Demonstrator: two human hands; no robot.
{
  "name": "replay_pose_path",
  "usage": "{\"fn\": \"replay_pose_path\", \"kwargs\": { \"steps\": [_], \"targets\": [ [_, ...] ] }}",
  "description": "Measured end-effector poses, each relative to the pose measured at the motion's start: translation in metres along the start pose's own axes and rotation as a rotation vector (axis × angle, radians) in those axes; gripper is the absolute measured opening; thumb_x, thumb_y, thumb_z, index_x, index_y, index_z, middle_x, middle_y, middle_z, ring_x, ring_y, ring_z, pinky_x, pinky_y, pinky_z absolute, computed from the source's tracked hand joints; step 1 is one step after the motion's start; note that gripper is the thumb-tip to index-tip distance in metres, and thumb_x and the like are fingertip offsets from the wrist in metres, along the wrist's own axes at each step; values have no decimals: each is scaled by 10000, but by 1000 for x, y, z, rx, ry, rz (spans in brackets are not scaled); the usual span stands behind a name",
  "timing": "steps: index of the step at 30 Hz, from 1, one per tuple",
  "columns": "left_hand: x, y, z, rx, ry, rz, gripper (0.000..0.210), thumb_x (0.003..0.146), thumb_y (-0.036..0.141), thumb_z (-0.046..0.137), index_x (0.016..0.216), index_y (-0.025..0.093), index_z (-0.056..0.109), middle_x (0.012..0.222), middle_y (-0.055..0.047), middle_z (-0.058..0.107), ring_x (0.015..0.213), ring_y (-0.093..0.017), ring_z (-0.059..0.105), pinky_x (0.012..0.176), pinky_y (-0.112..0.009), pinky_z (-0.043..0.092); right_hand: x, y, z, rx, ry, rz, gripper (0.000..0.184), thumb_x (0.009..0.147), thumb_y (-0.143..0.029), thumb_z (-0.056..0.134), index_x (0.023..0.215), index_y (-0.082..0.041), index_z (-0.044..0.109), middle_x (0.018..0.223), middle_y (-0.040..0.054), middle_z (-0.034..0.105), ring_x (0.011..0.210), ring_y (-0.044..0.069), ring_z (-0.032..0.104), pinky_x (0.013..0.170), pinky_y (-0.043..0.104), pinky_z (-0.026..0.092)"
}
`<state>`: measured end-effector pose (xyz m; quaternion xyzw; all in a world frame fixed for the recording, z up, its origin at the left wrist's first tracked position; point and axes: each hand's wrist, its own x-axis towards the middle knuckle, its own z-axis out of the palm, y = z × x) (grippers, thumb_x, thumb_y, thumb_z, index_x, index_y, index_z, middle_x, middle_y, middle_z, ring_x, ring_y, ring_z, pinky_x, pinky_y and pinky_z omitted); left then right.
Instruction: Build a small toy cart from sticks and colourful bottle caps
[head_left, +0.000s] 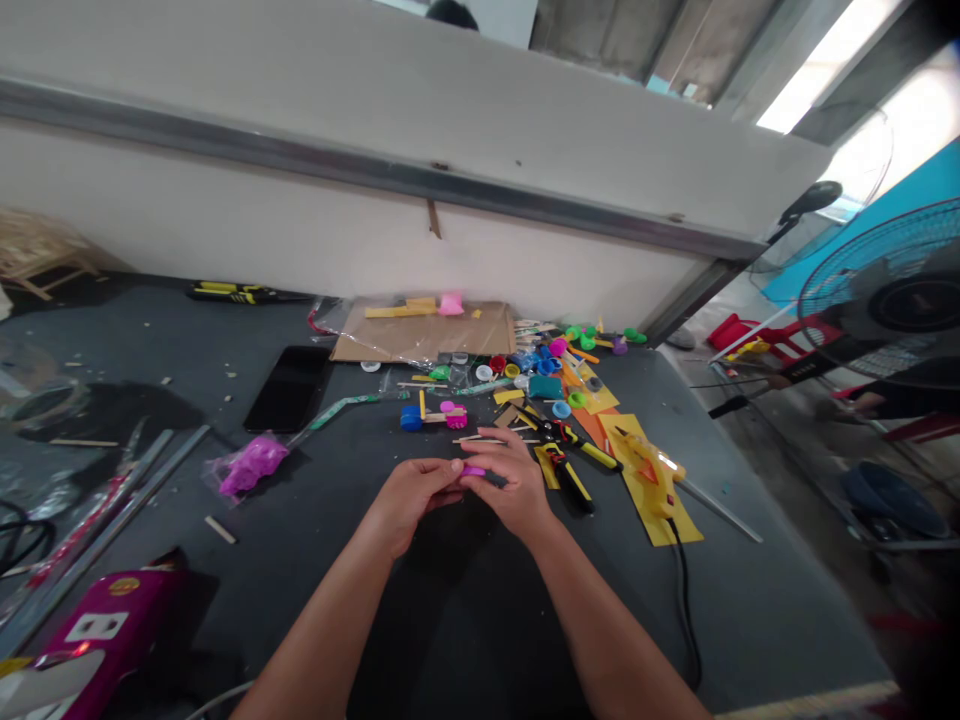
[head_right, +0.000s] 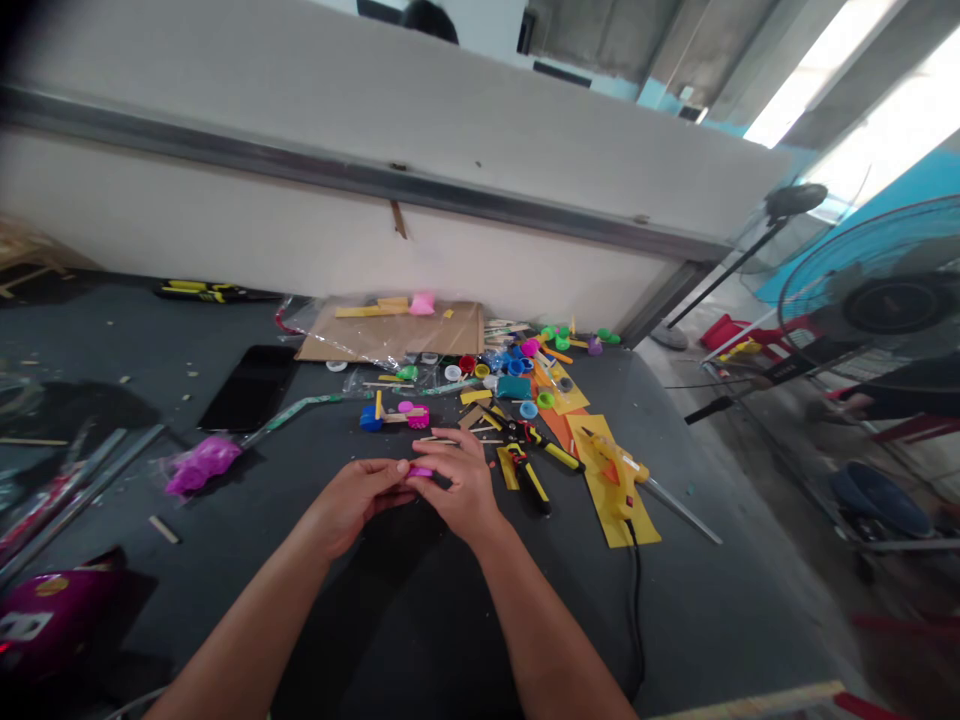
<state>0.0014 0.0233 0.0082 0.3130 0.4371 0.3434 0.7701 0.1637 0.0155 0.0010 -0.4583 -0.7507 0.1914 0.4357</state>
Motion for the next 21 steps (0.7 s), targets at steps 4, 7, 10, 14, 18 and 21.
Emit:
{"fn": "replay_pose_path", "kwargs": {
  "steps": [4, 7, 10, 14, 18, 21],
  "targets": [
    [0, 0, -1, -2, 3, -3, 227, 636, 344, 742, 721, 136, 716, 713, -56, 699, 695, -132, 619, 773, -270, 489, 0, 1, 0, -4, -16, 5, 177, 751, -272, 677, 926, -293, 687, 1032, 19, 684, 1104, 233, 526, 1003, 473, 332],
    [1, 0, -2, 4, 31, 6, 206, 627, 330, 748, 704, 143, 713, 688, -41, 693, 668, -119, 614, 766, -259, 487, -1, 4, 0, 1, -11, 5, 262, 729, -305, 702, 988, -297, 672, 1045, 25, 680, 1105, 237, 527, 993, 470, 345],
    [1, 1, -2, 10, 38, 8, 230, 638, 345, 736, 752, 147, 720, 761, -59, 711, 721, -134, 627, 793, -273, 482, -1, 6, -1, 9, 16, 13, 173, 758, -283, 674, 931, -297, 688, 1006, 17, 693, 1088, 232, 540, 978, 467, 360],
    [0, 1, 2, 86, 42, 36, 240, 636, 369, 727, 743, 154, 720, 736, -50, 706, 704, -140, 617, 744, -262, 472, -1, 4, 0, 55, 8, 36, 160, 757, -249, 673, 911, -286, 693, 970, 13, 700, 1028, 216, 576, 957, 430, 393],
    [-1, 2, 3, 368, 181, 171, 247, 644, 420, 698, 709, 183, 723, 654, -19, 687, 638, -152, 591, 614, -237, 429, -1, 2, 1, 191, -24, 251, 210, 713, -308, 707, 915, -252, 696, 883, 26, 707, 860, 201, 638, 807, 352, 495],
    [0, 4, 3, 551, 232, 263, 251, 665, 441, 667, 712, 203, 730, 689, -19, 701, 693, -185, 606, 616, -245, 418, -2, 4, 3, 319, -20, 419, 157, 712, -346, 696, 809, -224, 707, 787, 21, 707, 750, 190, 654, 688, 304, 521]
  ]
}}
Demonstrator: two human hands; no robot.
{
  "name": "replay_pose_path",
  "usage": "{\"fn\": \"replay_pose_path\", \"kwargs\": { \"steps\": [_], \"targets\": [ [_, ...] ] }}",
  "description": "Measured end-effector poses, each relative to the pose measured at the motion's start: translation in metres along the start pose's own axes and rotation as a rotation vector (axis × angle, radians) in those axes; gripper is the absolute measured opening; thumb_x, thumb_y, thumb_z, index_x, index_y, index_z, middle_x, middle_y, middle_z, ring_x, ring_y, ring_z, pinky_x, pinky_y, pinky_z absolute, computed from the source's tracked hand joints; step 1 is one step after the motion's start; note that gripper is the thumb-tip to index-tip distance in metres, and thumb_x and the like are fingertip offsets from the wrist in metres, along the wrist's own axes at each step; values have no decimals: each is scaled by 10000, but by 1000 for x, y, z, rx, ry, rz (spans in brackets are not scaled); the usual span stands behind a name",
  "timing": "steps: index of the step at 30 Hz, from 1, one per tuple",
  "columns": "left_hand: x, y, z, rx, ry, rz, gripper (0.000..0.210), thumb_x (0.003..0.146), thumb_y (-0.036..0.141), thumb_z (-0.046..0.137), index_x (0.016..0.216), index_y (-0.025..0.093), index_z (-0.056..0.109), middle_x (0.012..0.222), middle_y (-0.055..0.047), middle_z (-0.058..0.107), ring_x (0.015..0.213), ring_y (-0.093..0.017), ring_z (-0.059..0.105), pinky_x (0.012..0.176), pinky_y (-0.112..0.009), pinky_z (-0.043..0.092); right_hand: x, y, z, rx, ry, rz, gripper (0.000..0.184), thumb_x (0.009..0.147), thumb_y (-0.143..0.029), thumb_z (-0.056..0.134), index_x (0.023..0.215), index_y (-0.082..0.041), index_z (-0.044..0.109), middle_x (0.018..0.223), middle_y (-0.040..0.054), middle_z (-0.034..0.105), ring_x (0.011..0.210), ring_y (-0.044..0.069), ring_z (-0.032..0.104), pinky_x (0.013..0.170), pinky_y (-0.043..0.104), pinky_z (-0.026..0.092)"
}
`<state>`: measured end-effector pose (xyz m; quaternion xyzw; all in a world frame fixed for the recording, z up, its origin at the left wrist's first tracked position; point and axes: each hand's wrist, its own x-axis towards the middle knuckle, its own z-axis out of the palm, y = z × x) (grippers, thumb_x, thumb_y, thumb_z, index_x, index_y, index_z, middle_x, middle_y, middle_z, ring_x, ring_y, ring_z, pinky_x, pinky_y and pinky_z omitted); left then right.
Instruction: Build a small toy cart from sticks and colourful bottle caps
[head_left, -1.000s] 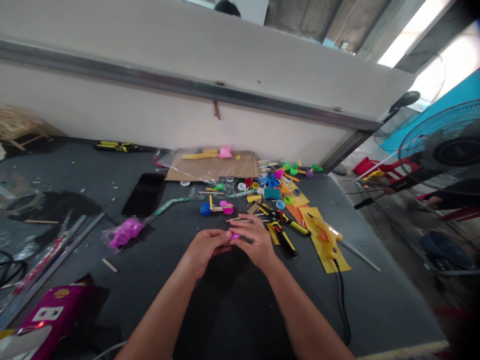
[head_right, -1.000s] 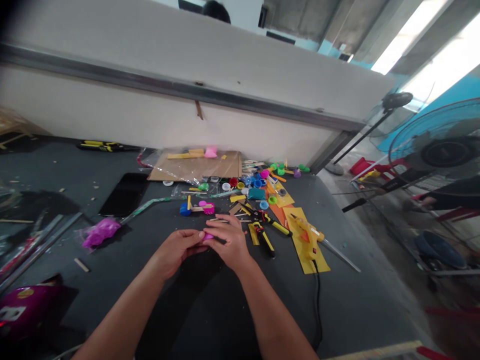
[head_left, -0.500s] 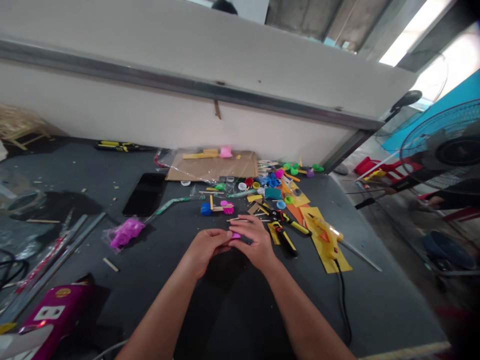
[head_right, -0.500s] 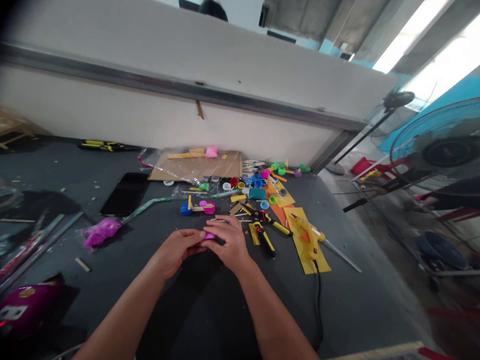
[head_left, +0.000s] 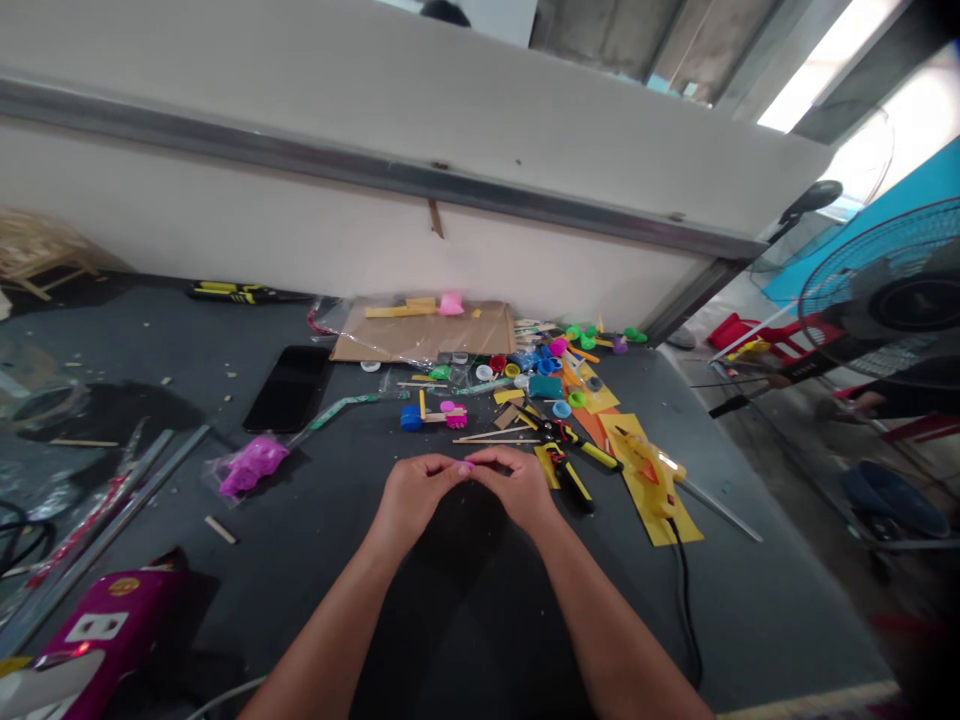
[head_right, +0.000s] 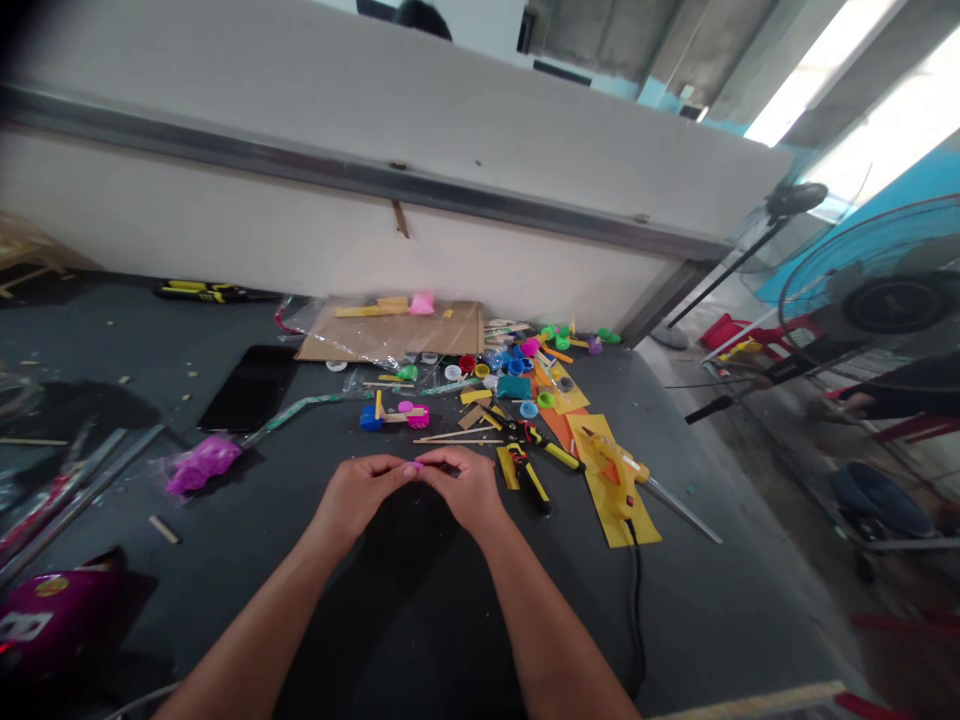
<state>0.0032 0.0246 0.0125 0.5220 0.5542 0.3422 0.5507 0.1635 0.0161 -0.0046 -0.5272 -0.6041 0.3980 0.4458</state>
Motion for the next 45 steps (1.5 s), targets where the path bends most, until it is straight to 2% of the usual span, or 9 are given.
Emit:
{"fn": "replay_pose_path", "kwargs": {
  "steps": [6, 14, 22, 27, 31, 36, 40, 45],
  "targets": [
    [3, -2, 1, -77, 54, 11, 254, 627, 372, 705, 822, 209, 719, 813, -30, 721, 780, -203, 630, 692, -260, 441, 3, 2, 1, 112, 24, 100, 184, 692, -360, 699, 774, -196, 696, 723, 15, 686, 635, 157, 623, 590, 260, 503],
    [3, -6, 5, -121, 38, 17, 213, 656, 353, 679, 786, 185, 694, 762, -25, 703, 736, -175, 619, 677, -252, 442, 2, -3, 2, 111, 12, 148, 188, 699, -353, 686, 785, -186, 692, 710, 9, 678, 610, 131, 600, 558, 226, 471],
    [4, -9, 6, -303, 29, -19, 238, 623, 309, 721, 810, 169, 674, 730, -13, 678, 680, -127, 600, 657, -226, 444, 2, -3, 3, 135, 24, 157, 187, 692, -338, 691, 815, -198, 697, 746, 14, 689, 623, 139, 605, 560, 236, 477],
    [3, -4, 7, -474, 34, -76, 280, 600, 295, 750, 820, 160, 642, 723, -1, 665, 700, -122, 609, 739, -268, 479, 1, -2, 4, 180, 25, 164, 195, 690, -328, 691, 828, -189, 690, 705, 7, 668, 560, 114, 574, 497, 213, 461],
    [2, -3, 7, -572, 23, -85, 222, 626, 300, 740, 729, 147, 618, 691, 8, 646, 659, -100, 593, 730, -259, 489, -1, -3, 6, 239, -39, 129, 314, 676, -297, 702, 976, -211, 669, 780, 10, 665, 659, 130, 608, 515, 207, 488],
    [2, -6, 8, -586, -45, -88, 219, 650, 307, 727, 770, 144, 644, 719, -4, 654, 662, -95, 588, 717, -244, 484, -3, -5, 6, 238, -46, 93, 282, 717, -290, 665, 989, -214, 664, 828, 23, 668, 702, 144, 620, 562, 234, 518],
    [3, -7, 8, -546, -26, -81, 229, 623, 295, 746, 768, 140, 659, 723, -10, 658, 682, -105, 592, 736, -251, 481, -4, -5, 6, 160, -17, 45, 287, 736, -271, 648, 1015, -209, 639, 823, 25, 664, 723, 147, 628, 646, 256, 523],
    [3, -5, 7, -558, -3, -92, 233, 599, 297, 755, 747, 148, 654, 719, -10, 663, 686, -118, 600, 725, -261, 482, -4, -5, 6, -3, -9, -75, 328, 712, -251, 668, 1036, -217, 633, 844, 29, 672, 731, 152, 626, 639, 252, 508]
  ]
}}
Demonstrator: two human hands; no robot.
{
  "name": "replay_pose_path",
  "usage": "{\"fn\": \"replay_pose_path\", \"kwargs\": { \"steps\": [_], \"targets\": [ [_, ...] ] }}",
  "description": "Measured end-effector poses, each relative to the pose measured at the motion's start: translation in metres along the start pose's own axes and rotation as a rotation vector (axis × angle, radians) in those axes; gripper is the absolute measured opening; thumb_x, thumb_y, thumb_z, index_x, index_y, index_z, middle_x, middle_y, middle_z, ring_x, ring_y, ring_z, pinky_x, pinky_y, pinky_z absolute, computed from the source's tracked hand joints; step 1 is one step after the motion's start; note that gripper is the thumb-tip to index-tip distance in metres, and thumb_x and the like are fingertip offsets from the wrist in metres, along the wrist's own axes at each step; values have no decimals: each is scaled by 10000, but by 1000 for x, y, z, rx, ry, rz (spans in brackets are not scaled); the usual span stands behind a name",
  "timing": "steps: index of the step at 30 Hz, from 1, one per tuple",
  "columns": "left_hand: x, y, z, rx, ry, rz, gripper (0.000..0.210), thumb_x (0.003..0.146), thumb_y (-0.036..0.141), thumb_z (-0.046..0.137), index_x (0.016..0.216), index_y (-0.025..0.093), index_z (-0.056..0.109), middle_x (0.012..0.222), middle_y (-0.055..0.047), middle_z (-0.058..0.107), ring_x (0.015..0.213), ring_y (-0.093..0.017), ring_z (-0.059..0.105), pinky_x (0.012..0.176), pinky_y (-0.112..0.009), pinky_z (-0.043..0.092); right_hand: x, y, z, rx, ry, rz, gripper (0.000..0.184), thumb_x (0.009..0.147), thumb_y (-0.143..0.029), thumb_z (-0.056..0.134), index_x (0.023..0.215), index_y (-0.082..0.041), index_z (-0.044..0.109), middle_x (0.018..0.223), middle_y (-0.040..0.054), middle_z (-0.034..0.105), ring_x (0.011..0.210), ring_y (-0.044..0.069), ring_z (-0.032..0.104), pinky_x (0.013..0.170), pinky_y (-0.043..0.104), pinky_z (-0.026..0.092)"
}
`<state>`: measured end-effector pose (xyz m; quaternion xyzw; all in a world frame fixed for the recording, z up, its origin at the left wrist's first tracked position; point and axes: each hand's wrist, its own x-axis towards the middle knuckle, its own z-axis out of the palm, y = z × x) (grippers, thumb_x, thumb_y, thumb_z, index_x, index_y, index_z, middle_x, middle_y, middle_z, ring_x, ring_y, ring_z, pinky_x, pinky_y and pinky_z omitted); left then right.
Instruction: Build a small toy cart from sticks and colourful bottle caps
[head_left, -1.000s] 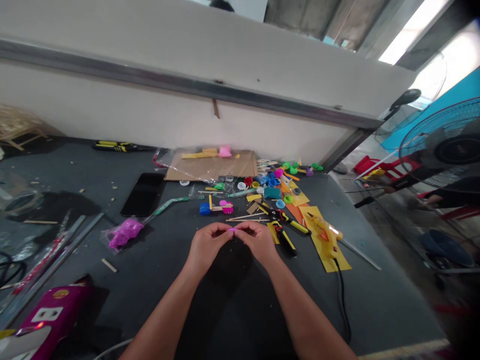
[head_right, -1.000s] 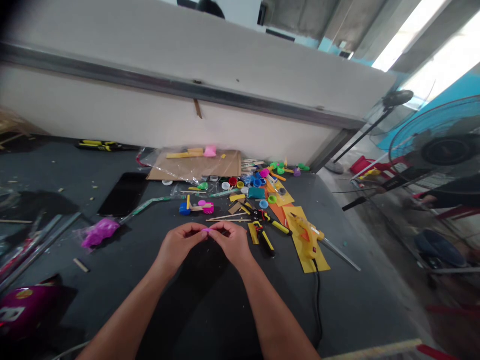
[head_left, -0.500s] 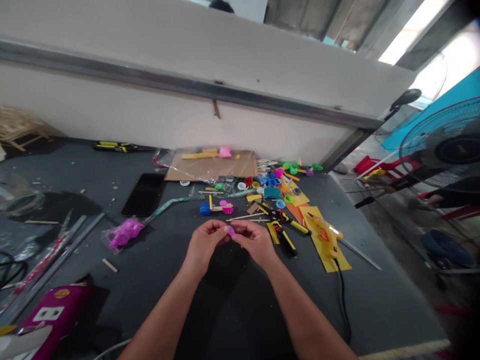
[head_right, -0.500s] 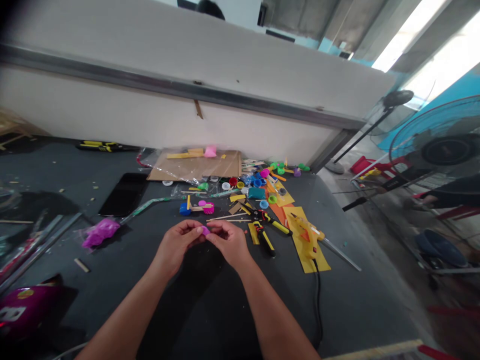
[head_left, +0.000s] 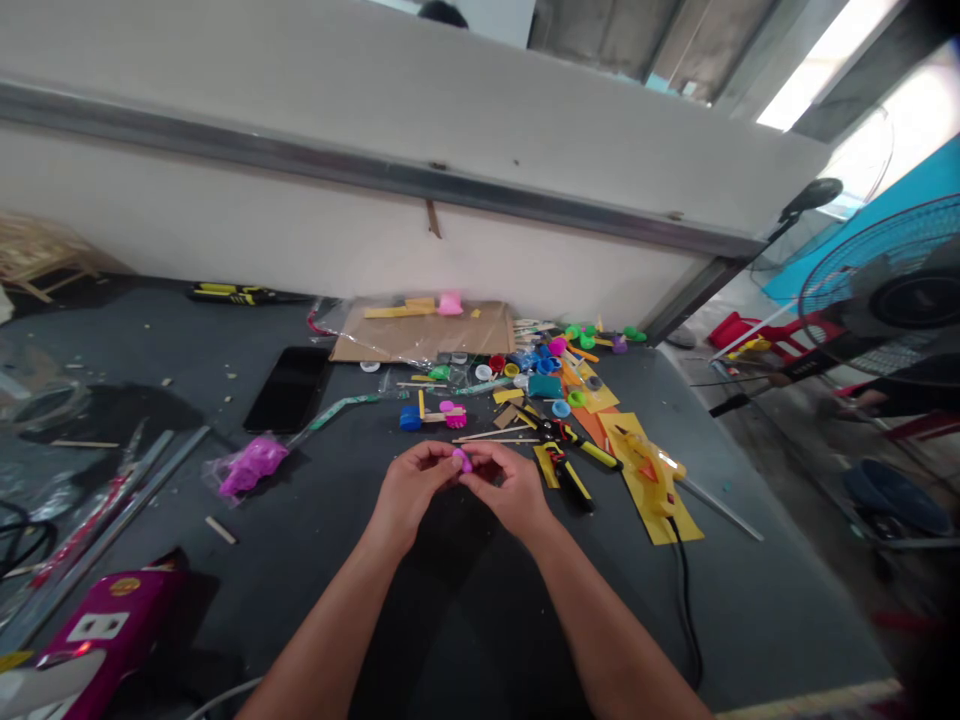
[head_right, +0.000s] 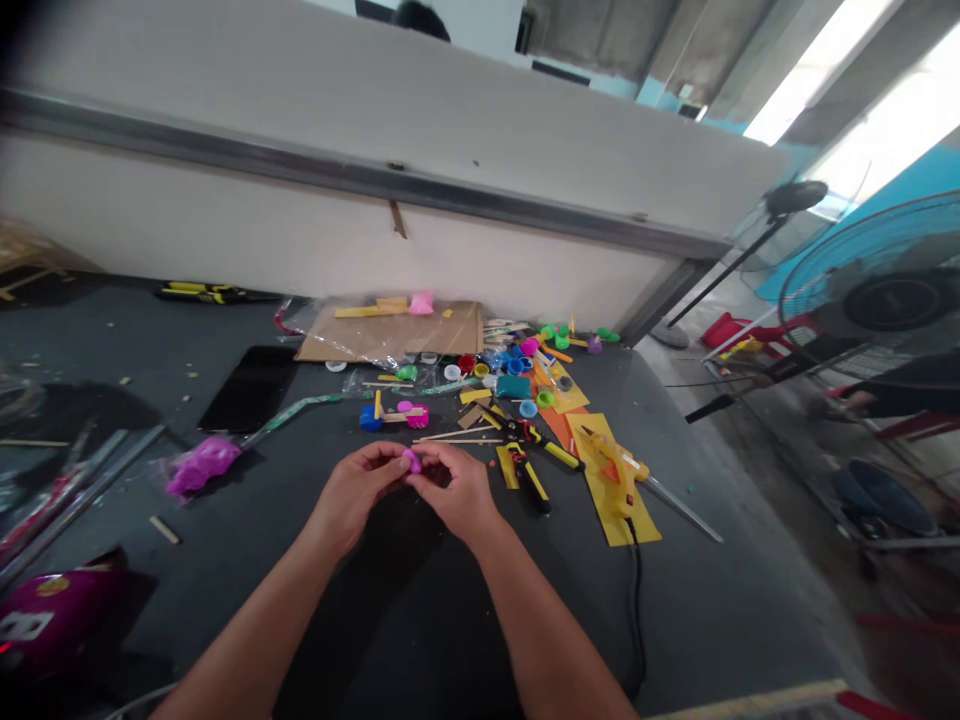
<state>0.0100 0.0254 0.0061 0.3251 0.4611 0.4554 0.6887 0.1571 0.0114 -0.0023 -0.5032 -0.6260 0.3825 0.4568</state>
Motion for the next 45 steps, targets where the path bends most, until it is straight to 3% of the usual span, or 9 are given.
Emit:
{"fn": "replay_pose_path", "kwargs": {
  "steps": [4, 12, 18, 23, 26, 31, 36, 41, 45],
  "targets": [
    [0, 0, -2, 35, -19, -7, 234, 606, 310, 749, 765, 154, 675, 736, -20, 678, 681, -120, 600, 722, -260, 477, 0, 1, -3, -64, -36, -32, 355, 720, -227, 669, 1073, -243, 639, 835, 14, 674, 735, 148, 619, 678, 260, 505],
    [3, -3, -4, 246, -18, 51, 209, 625, 349, 725, 720, 164, 708, 674, -29, 671, 658, -133, 580, 659, -239, 455, -1, 5, -3, -57, 12, -6, 157, 760, -299, 642, 892, -229, 689, 812, 19, 684, 691, 152, 626, 634, 256, 511],
    [-1, 0, -1, 185, -73, -33, 238, 630, 374, 717, 737, 161, 722, 686, -34, 674, 648, -140, 584, 693, -265, 467, 1, -1, -7, -167, 43, -97, 95, 764, -297, 649, 823, -238, 695, 764, 21, 659, 725, 161, 595, 645, 265, 476],
    [-1, 0, -3, 198, -120, -40, 242, 655, 394, 700, 682, 154, 715, 650, -37, 668, 628, -132, 577, 683, -252, 458, 4, -1, -10, -151, -6, -154, 252, 735, -322, 687, 981, -271, 681, 854, 34, 648, 716, 158, 575, 607, 266, 458],
    [-2, -2, -3, 169, -151, -83, 238, 662, 385, 704, 716, 154, 718, 683, -40, 677, 647, -128, 586, 712, -256, 466, 4, -2, -10, -136, -27, -197, 167, 755, -291, 673, 919, -271, 703, 833, 34, 648, 787, 172, 581, 670, 282, 463],
    [-3, -5, -3, 22, -237, -182, 251, 679, 368, 704, 789, 143, 719, 756, -58, 690, 702, -129, 605, 773, -277, 477, 4, -5, -9, -159, 42, -234, 63, 744, -259, 682, 797, -244, 713, 751, 29, 631, 759, 168, 571, 709, 300, 461],
    [-2, -3, -5, -16, -196, -171, 188, 650, 316, 737, 719, 145, 705, 679, -20, 659, 651, -94, 580, 744, -230, 469, 3, -5, -9, -168, -11, -212, 219, 735, -283, 692, 954, -285, 693, 875, 34, 651, 854, 186, 577, 777, 329, 461],
    [-1, 0, -4, 42, -152, -152, 222, 634, 338, 740, 731, 140, 706, 700, -37, 665, 657, -107, 586, 719, -241, 474, 4, -1, -10, -157, 2, -214, 142, 792, -267, 635, 911, -285, 709, 806, 28, 666, 813, 174, 586, 759, 323, 464],
    [0, 0, -4, 73, -114, -114, 247, 597, 331, 760, 756, 150, 703, 733, -34, 672, 663, -114, 590, 726, -256, 476, 2, 1, -8, -129, 0, -153, 194, 780, -270, 639, 967, -282, 691, 901, 38, 668, 837, 180, 595, 734, 314, 483]
  ]
}}
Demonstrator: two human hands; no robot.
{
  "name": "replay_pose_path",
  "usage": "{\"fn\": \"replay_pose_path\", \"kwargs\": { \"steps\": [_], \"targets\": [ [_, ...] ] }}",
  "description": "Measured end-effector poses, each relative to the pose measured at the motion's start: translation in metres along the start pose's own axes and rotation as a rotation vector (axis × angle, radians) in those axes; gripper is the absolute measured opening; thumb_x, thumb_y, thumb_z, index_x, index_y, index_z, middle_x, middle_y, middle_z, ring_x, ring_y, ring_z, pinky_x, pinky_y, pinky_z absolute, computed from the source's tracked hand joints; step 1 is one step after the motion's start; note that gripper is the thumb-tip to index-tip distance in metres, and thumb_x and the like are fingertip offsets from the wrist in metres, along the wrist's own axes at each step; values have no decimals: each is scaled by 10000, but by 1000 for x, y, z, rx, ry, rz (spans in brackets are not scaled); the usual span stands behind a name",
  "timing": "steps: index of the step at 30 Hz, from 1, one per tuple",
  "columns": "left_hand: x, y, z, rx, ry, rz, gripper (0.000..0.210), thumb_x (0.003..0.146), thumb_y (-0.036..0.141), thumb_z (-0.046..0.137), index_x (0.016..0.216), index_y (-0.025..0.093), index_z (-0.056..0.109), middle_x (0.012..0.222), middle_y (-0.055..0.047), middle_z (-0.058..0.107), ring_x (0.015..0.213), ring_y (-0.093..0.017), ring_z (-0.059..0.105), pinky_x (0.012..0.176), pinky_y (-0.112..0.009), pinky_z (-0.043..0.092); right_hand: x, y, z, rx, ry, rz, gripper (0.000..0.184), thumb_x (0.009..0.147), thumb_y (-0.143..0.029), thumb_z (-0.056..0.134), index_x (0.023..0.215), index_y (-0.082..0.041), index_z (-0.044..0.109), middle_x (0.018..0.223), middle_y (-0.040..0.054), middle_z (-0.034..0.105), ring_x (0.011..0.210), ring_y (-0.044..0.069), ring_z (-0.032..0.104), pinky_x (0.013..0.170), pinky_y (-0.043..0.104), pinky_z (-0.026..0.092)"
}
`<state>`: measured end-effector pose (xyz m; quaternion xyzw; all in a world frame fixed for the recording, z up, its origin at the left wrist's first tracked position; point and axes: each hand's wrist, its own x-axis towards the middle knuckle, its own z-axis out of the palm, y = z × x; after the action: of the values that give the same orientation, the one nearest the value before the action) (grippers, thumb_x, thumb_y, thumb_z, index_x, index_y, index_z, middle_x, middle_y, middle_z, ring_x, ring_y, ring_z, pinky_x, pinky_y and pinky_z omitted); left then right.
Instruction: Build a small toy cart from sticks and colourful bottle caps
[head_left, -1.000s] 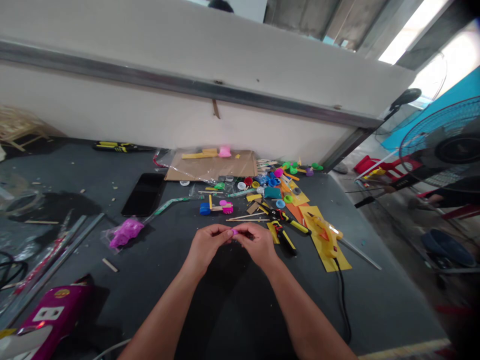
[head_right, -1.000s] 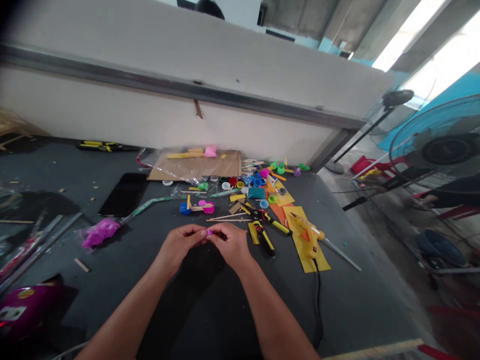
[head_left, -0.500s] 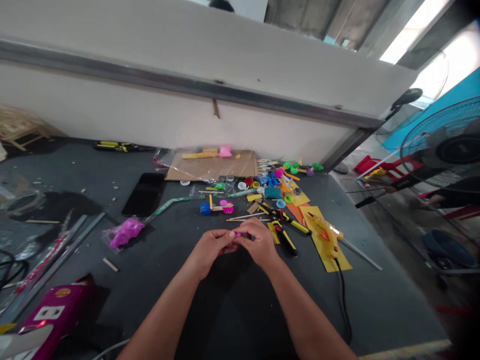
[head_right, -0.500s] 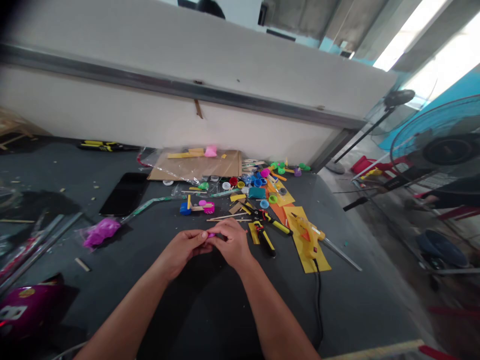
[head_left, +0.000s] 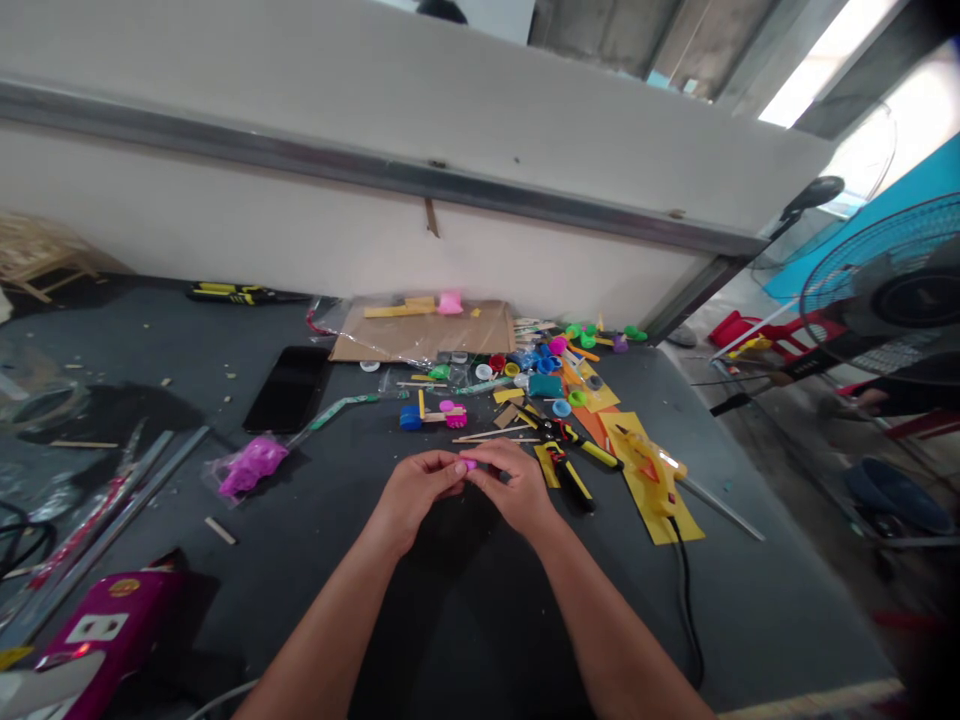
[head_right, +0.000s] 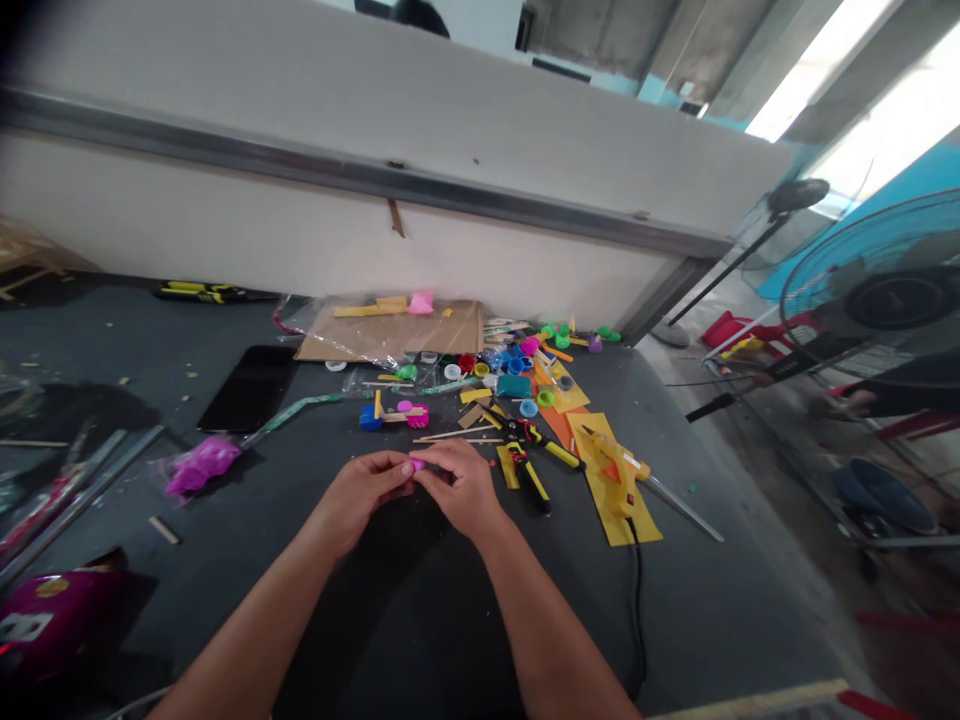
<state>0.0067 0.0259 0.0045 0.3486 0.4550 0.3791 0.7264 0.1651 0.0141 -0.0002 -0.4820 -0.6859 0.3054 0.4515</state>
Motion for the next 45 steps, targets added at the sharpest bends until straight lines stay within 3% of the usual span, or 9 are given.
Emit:
{"fn": "replay_pose_path", "kwargs": {
  "steps": [7, 13, 16, 23, 29, 34, 40, 45],
  "targets": [
    [0, 0, -1, -33, 21, -14, 229, 603, 335, 755, 727, 151, 700, 716, -27, 665, 671, -111, 588, 748, -264, 476, 2, -1, 2, 23, 56, 16, 109, 795, -260, 621, 858, -254, 710, 813, 25, 696, 794, 173, 630, 745, 304, 489],
    [1, 0, -1, 13, 76, 12, 228, 598, 352, 753, 682, 149, 693, 649, -17, 647, 621, -104, 572, 692, -244, 470, 0, -1, 2, 34, 31, 82, 169, 785, -277, 615, 930, -241, 692, 877, 35, 696, 783, 174, 635, 700, 292, 508],
    [1, -1, -1, 7, 79, 9, 241, 613, 379, 740, 663, 150, 682, 637, -12, 641, 615, -102, 573, 694, -244, 471, -1, -1, 3, 32, 65, 96, 136, 786, -304, 617, 868, -236, 701, 818, 28, 699, 756, 171, 639, 697, 287, 507],
    [0, -5, -1, -44, 15, 3, 253, 629, 387, 733, 635, 147, 652, 613, -2, 617, 612, -100, 564, 708, -253, 475, 0, 0, 3, 54, 78, 39, 82, 753, -311, 667, 761, -235, 697, 748, 17, 689, 707, 164, 629, 666, 279, 493],
    [1, -4, -2, 17, 13, 11, 233, 639, 362, 733, 621, 141, 661, 605, -5, 624, 592, -86, 549, 650, -207, 449, -1, -1, 1, 15, 17, 29, 269, 713, -318, 703, 972, -254, 672, 835, 28, 656, 684, 147, 584, 592, 256, 475],
    [1, -4, -2, 13, 15, 24, 261, 666, 395, 706, 642, 136, 680, 614, -15, 634, 596, -96, 556, 660, -220, 459, -2, -6, 1, -70, 4, -50, 116, 789, -286, 624, 868, -236, 692, 791, 37, 657, 766, 168, 597, 694, 285, 479],
    [-1, -4, 0, -108, -104, -83, 300, 718, 417, 663, 759, 122, 698, 691, -59, 673, 664, -127, 599, 722, -276, 495, -1, -7, 2, -158, 69, -145, 117, 819, -277, 594, 877, -235, 685, 827, 32, 683, 826, 175, 610, 780, 318, 463],
    [-2, -5, 2, -195, -174, -83, 270, 737, 379, 660, 782, 115, 695, 737, -63, 689, 715, -136, 613, 761, -299, 499, 0, -6, 5, -158, 74, -205, 122, 817, -267, 612, 901, -236, 695, 903, 30, 710, 877, 180, 631, 810, 333, 451]
  ]
}}
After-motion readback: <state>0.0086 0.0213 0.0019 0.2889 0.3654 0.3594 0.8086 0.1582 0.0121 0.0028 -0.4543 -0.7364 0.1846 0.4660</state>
